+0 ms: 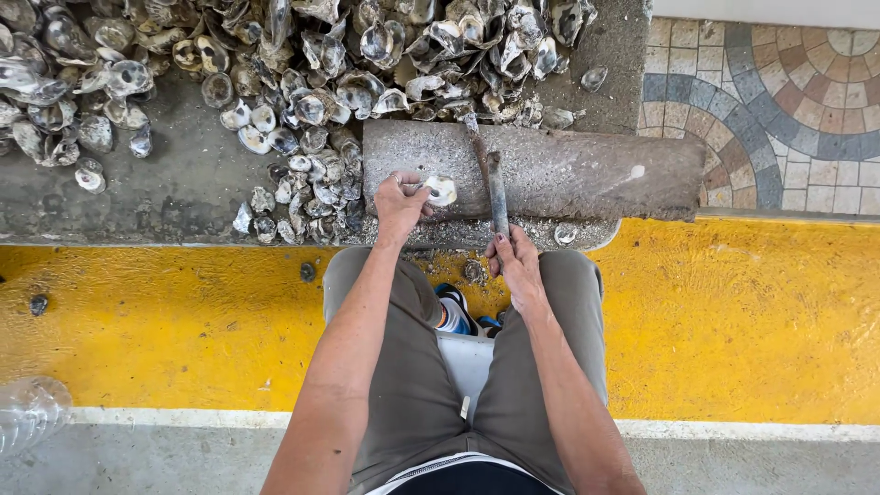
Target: The person sits on a low stool in front of a concrete bench piled with oysters. They pick oyster shells from the pile, place one on a stone block, and use a knife to pry the shells open, setting opened shells aside and continuing with the next one.
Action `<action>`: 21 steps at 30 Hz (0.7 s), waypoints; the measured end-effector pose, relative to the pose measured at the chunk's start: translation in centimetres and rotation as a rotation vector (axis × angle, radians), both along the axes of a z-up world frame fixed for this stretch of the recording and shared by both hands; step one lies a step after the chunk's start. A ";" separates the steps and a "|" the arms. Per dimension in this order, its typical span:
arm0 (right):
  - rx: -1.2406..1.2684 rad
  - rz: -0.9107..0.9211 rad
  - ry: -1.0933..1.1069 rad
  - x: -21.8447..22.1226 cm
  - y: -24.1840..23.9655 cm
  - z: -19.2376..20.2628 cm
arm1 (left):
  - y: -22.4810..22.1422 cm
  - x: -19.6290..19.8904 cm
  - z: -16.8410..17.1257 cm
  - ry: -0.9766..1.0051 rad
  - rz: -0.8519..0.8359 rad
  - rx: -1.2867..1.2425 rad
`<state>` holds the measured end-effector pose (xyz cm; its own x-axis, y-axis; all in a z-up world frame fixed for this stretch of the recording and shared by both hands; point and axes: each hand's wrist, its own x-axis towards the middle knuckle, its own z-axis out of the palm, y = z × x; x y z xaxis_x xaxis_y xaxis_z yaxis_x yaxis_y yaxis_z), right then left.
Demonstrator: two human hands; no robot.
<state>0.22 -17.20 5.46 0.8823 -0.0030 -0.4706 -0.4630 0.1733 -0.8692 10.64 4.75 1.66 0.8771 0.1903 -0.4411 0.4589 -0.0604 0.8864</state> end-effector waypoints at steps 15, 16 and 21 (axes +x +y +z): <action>-0.195 0.133 -0.035 0.0 1.0 -0.1 | 2.4 -0.1 -2.2 -0.096 0.037 0.157; -0.195 0.133 -0.034 0.0 0.9 -0.2 | 2.4 -0.2 -1.5 -0.095 0.037 0.158; -0.211 0.167 -0.029 -0.1 1.0 -0.5 | 2.7 -0.6 -0.5 -0.166 0.090 0.312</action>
